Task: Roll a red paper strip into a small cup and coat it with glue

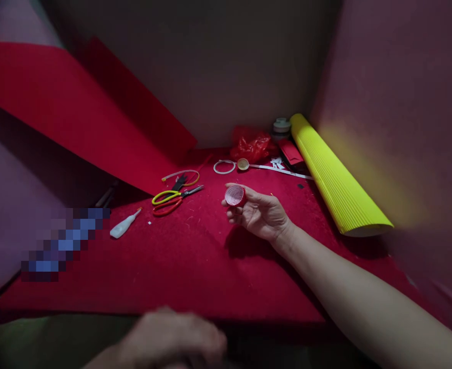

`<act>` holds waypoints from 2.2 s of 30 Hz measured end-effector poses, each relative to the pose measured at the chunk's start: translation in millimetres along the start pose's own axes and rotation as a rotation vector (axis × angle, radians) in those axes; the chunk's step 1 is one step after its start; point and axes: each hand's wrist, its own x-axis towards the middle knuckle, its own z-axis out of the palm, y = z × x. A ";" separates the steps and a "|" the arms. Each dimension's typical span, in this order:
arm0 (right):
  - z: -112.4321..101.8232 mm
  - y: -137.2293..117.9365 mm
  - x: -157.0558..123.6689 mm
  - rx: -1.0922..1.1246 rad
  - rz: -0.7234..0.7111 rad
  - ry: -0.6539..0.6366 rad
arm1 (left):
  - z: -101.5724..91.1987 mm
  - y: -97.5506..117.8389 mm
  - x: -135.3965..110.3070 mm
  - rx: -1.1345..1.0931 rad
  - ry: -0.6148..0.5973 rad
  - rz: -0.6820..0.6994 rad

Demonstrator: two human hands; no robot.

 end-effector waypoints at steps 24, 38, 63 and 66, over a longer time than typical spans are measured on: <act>2.3 11.0 8.5 -0.109 -0.153 0.132 | -106.2 -15.3 123.4 0.346 -0.204 -0.312; 0.2 12.2 8.2 -0.127 -0.148 0.149 | -75.0 -47.1 127.7 0.058 0.367 -0.243; 1.5 13.9 9.1 -0.141 -0.102 0.192 | -58.1 -36.3 125.5 -0.636 0.994 -0.150; -0.8 9.9 9.5 -0.029 -0.048 0.204 | -50.5 -48.6 128.3 -0.830 0.940 -0.247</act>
